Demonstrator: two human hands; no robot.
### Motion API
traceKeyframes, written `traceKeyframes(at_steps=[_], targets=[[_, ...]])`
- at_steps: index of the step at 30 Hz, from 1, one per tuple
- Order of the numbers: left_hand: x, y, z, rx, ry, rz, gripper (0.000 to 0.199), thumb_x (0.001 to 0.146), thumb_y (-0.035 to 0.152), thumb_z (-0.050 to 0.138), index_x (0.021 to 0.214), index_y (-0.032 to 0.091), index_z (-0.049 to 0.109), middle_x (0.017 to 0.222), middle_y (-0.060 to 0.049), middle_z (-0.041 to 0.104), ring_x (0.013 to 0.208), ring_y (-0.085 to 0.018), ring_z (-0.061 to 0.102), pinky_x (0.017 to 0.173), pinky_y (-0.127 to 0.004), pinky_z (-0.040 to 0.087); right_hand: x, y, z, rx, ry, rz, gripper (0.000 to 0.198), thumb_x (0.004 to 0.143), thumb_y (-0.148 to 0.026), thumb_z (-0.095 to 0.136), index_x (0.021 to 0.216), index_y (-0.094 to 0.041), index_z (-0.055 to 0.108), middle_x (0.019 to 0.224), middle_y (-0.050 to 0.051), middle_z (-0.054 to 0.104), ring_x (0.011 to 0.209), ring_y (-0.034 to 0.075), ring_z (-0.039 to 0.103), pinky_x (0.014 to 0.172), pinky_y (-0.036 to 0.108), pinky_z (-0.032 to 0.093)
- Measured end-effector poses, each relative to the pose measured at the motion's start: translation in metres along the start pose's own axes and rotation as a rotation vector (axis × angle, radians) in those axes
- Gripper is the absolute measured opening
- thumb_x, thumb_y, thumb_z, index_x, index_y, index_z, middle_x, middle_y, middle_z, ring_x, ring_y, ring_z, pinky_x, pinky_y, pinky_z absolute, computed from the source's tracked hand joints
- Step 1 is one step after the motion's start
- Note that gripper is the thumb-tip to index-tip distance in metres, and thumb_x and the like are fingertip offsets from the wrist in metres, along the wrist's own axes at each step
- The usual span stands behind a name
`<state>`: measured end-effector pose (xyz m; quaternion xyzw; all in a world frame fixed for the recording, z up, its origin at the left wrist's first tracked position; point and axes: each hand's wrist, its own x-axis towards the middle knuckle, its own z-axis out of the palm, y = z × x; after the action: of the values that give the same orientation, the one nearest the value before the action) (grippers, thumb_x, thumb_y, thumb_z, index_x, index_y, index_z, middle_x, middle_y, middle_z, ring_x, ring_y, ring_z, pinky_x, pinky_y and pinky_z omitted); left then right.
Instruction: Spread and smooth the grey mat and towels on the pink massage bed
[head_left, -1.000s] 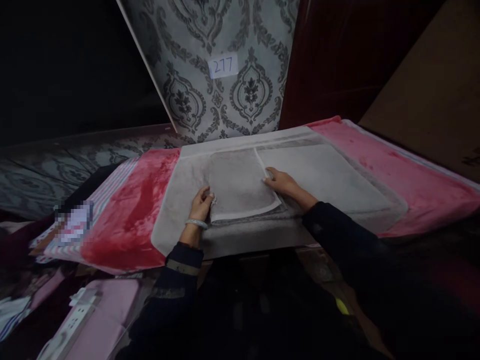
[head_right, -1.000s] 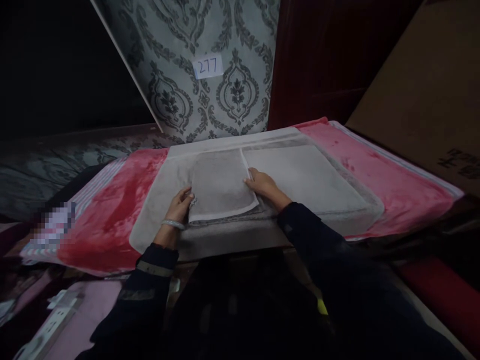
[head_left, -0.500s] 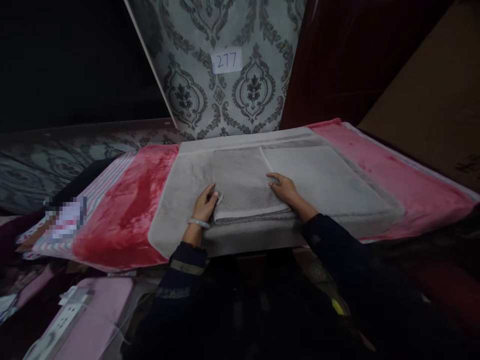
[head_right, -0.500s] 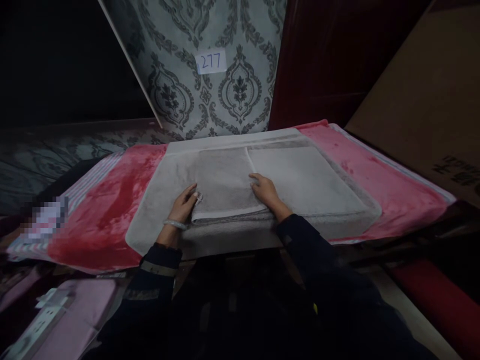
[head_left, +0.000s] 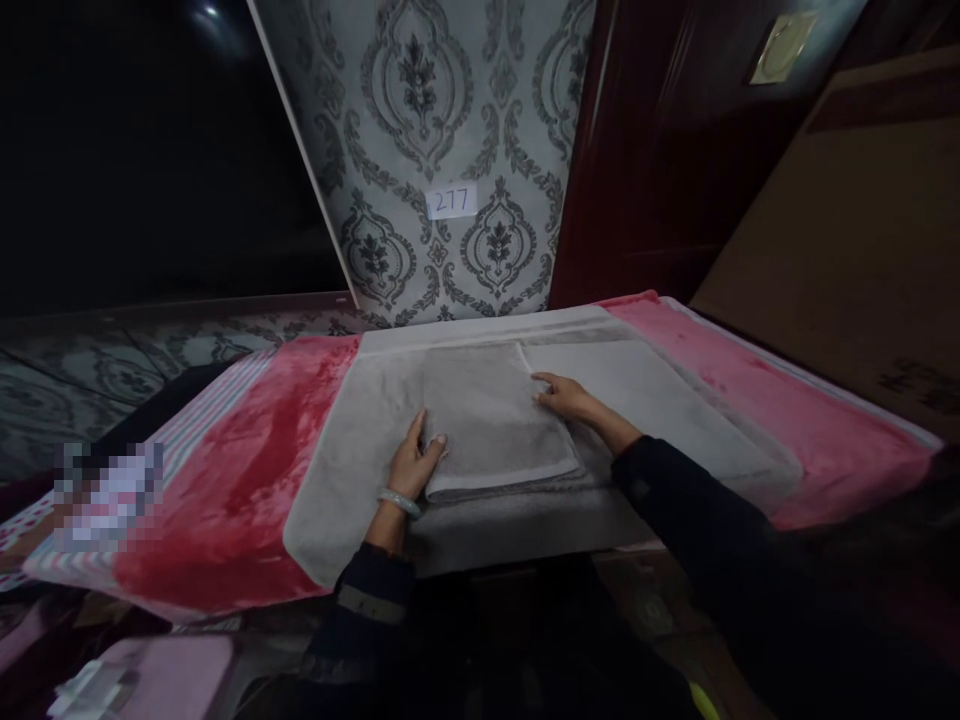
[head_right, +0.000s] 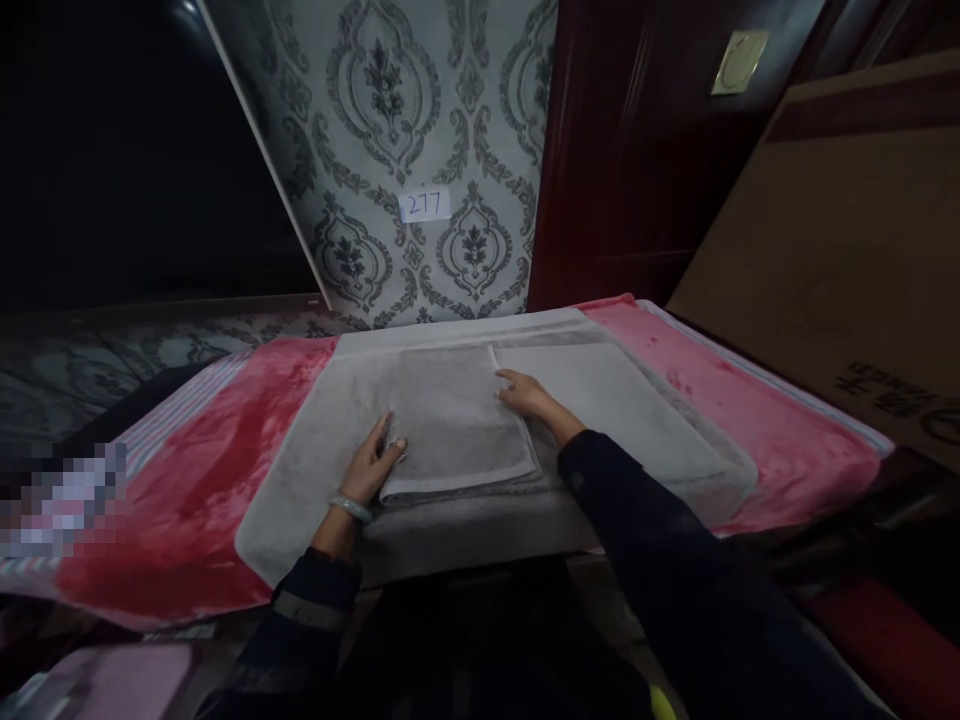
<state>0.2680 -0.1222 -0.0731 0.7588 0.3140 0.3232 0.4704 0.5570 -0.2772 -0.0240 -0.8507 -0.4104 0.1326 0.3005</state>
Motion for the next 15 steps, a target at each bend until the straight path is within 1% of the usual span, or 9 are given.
traceKeyframes(at_steps=[2, 5, 7, 9, 12, 15], targets=[[0.0, 0.001, -0.001, -0.003, -0.018, 0.019, 0.07, 0.083, 0.041, 0.07, 0.149, 0.024, 0.051, 0.154, -0.009, 0.052, 0.145, -0.027, 0.044, 0.123, -0.042, 0.033, 0.019, -0.012, -0.005, 0.0, 0.014, 0.004, 0.054, 0.087, -0.021, 0.062, 0.141, -0.016, 0.061, 0.095, 0.006, 0.076, 0.077, 0.019, 0.069, 0.076, 0.028, 0.055], [-0.001, 0.003, -0.003, 0.011, -0.047, 0.056, 0.07, 0.082, 0.04, 0.07, 0.148, 0.024, 0.052, 0.154, -0.009, 0.051, 0.147, -0.026, 0.042, 0.122, -0.041, 0.033, 0.038, -0.024, 0.0, -0.013, 0.06, 0.013, 0.048, 0.089, -0.017, 0.06, 0.137, -0.017, 0.064, 0.112, 0.008, 0.075, 0.093, 0.019, 0.07, 0.084, 0.025, 0.053], [-0.002, 0.004, -0.005, 0.035, -0.073, 0.076, 0.067, 0.083, 0.038, 0.068, 0.147, 0.023, 0.054, 0.153, -0.008, 0.053, 0.146, -0.026, 0.043, 0.122, -0.041, 0.033, 0.042, -0.027, 0.009, -0.034, 0.108, 0.026, 0.048, 0.088, -0.011, 0.057, 0.134, -0.018, 0.067, 0.124, 0.009, 0.071, 0.108, 0.019, 0.068, 0.093, 0.025, 0.05], [-0.002, 0.005, -0.006, 0.068, -0.107, 0.084, 0.063, 0.084, 0.035, 0.065, 0.146, 0.022, 0.055, 0.151, -0.008, 0.055, 0.144, -0.025, 0.046, 0.123, -0.042, 0.032, 0.041, -0.027, 0.019, -0.06, 0.16, 0.055, 0.049, 0.09, -0.007, 0.05, 0.135, -0.02, 0.067, 0.131, 0.011, 0.067, 0.118, 0.021, 0.064, 0.1, 0.027, 0.047], [-0.004, 0.004, -0.008, 0.109, -0.134, 0.091, 0.062, 0.086, 0.032, 0.061, 0.147, 0.02, 0.054, 0.151, -0.009, 0.055, 0.143, -0.025, 0.047, 0.123, -0.043, 0.032, 0.036, -0.026, 0.029, -0.095, 0.209, 0.103, 0.051, 0.094, -0.009, 0.042, 0.139, -0.021, 0.064, 0.132, 0.014, 0.063, 0.12, 0.024, 0.063, 0.102, 0.032, 0.047], [-0.004, 0.003, -0.008, 0.124, -0.116, 0.09, 0.061, 0.087, 0.033, 0.062, 0.146, 0.021, 0.054, 0.15, -0.008, 0.056, 0.142, -0.026, 0.049, 0.122, -0.044, 0.033, 0.035, -0.025, 0.031, -0.117, 0.209, 0.116, 0.051, 0.096, -0.012, 0.042, 0.14, -0.024, 0.063, 0.13, 0.013, 0.062, 0.118, 0.024, 0.063, 0.102, 0.031, 0.047]])
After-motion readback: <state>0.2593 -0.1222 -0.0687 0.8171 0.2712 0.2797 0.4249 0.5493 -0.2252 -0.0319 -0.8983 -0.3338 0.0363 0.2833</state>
